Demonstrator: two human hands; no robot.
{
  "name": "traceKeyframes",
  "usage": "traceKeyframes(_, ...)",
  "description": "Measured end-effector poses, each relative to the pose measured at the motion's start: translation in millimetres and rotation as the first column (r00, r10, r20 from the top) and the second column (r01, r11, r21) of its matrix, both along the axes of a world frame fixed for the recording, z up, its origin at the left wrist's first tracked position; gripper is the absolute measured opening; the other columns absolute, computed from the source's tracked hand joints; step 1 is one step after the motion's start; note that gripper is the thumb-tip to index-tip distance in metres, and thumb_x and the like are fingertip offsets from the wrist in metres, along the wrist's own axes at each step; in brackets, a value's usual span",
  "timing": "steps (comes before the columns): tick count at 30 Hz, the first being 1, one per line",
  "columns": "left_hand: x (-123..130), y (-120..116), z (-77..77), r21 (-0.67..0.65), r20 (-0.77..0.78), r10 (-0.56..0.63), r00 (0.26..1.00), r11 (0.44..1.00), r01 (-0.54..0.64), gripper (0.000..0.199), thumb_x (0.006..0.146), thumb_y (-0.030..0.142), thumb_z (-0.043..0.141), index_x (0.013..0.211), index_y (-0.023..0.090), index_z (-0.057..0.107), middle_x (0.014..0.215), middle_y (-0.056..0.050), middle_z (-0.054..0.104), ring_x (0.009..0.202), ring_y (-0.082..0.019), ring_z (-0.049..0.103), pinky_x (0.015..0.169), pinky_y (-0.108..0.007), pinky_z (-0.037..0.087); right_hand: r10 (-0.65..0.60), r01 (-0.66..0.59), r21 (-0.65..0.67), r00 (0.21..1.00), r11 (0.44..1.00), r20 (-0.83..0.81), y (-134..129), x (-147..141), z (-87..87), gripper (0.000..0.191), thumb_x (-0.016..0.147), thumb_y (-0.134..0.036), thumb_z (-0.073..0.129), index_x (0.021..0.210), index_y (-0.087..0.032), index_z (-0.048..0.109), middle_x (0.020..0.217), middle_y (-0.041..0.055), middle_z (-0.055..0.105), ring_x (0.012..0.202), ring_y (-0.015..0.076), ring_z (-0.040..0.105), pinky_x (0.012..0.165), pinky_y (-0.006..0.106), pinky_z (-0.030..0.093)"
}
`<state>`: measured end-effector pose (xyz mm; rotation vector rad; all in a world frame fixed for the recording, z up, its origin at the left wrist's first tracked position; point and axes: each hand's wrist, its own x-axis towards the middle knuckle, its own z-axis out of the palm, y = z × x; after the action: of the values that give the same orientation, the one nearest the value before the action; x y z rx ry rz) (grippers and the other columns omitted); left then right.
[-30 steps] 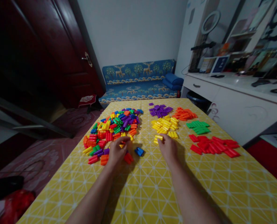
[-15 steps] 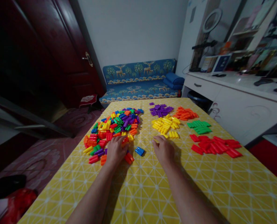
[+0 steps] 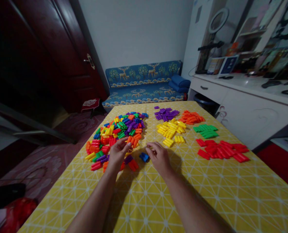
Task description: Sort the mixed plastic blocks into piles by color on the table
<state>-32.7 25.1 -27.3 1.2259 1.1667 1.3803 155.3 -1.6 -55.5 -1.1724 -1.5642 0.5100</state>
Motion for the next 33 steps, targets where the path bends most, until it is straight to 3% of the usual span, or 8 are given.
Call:
traceKeyframes(4,6,-1,1.7,-0.088,0.111,-0.075,0.991,0.993,0.085,0.062,0.054,0.053,0.085,0.096,0.012,0.068,0.057,0.001,0.066,0.050,-0.012,0.060,0.052,-0.022,0.046,0.025,-0.027,-0.047,0.999,0.999,-0.048,-4,-3,4.0,0.031,0.090,-0.034,0.058,0.118,-0.022,0.064,0.105,0.0079,0.071,0.077,0.0165,0.066,0.067,0.029,0.053)
traceKeyframes(9,10,-4,-3.5,-0.102,0.109,-0.168,0.980,0.979,0.179,0.055,0.055,0.050,0.086,0.092,0.012,0.071,0.056,0.000,0.066,0.046,-0.010,0.056,0.048,-0.021,0.042,0.104,-0.107,-0.051,0.993,0.993,-0.053,-7,-4,5.2,0.046,0.090,-0.036,0.060,0.134,-0.023,0.055,0.114,0.0092,0.069,0.076,0.0156,0.064,0.067,0.029,0.053)
traceKeyframes(15,16,-10,-4.2,-0.044,0.042,-0.265,0.963,0.963,0.267,0.039,0.064,0.043,0.084,0.086,0.012,0.075,0.075,-0.008,0.075,0.062,-0.016,0.066,0.062,-0.027,0.051,0.134,-0.135,-0.043,0.991,0.990,-0.028,-10,-6,9.5,0.036,0.088,-0.034,0.062,0.122,-0.023,0.064,0.107,0.0074,0.071,0.085,0.0186,0.067,0.075,0.031,0.055)
traceKeyframes(20,17,-12,-5.6,0.012,-0.124,-0.231,0.965,0.972,0.235,0.025,0.073,0.036,0.077,0.081,0.013,0.076,0.072,-0.008,0.074,0.063,-0.017,0.066,0.061,-0.028,0.051,0.110,-0.144,-0.117,0.961,0.983,-0.254,-6,-5,7.9,0.030,0.085,-0.036,0.064,0.111,-0.021,0.065,0.099,0.0068,0.072,0.083,0.0193,0.069,0.071,0.030,0.056)
traceKeyframes(23,17,-12,-8.9,0.058,-0.210,-0.179,0.961,0.979,0.195,0.019,0.076,0.032,0.073,0.083,0.015,0.076,0.074,-0.007,0.074,0.066,-0.019,0.066,0.064,-0.030,0.051,-0.025,-0.038,-0.148,0.917,0.988,-0.399,-1,2,8.4,0.035,0.081,-0.041,0.067,0.108,-0.019,0.062,0.096,0.0082,0.072,0.079,0.0196,0.068,0.065,0.029,0.056)
traceKeyframes(27,19,-12,-13.3,0.078,-0.271,-0.168,0.948,0.978,0.196,0.018,0.077,0.031,0.071,0.084,0.015,0.077,0.073,-0.007,0.074,0.065,-0.019,0.066,0.063,-0.029,0.051,-0.274,0.218,-0.170,0.826,0.961,-0.493,8,25,9.0,0.039,0.076,-0.043,0.069,0.103,-0.017,0.059,0.083,0.0043,0.069,0.059,0.0122,0.059,0.052,0.023,0.049)
traceKeyframes(31,20,-12,-16.4,0.080,-0.340,-0.192,0.921,0.969,0.232,0.019,0.079,0.030,0.069,0.085,0.013,0.076,0.073,-0.007,0.075,0.065,-0.018,0.067,0.062,-0.027,0.051,-0.415,0.404,-0.157,0.697,0.901,-0.585,24,70,7.0,0.045,0.069,-0.043,0.073,0.102,-0.017,0.056,0.081,0.0014,0.066,0.055,0.0111,0.059,0.048,0.021,0.047)
traceKeyframes(33,20,-13,-17.3,0.094,-0.372,-0.194,0.908,0.965,0.245,0.019,0.081,0.029,0.067,0.086,0.013,0.076,0.075,-0.007,0.075,0.065,-0.018,0.067,0.062,-0.026,0.051,-0.470,0.469,-0.161,0.674,0.868,-0.570,38,102,4.8,0.048,0.066,-0.042,0.073,0.103,-0.018,0.055,0.080,0.0004,0.066,0.053,0.0117,0.059,0.046,0.021,0.044)
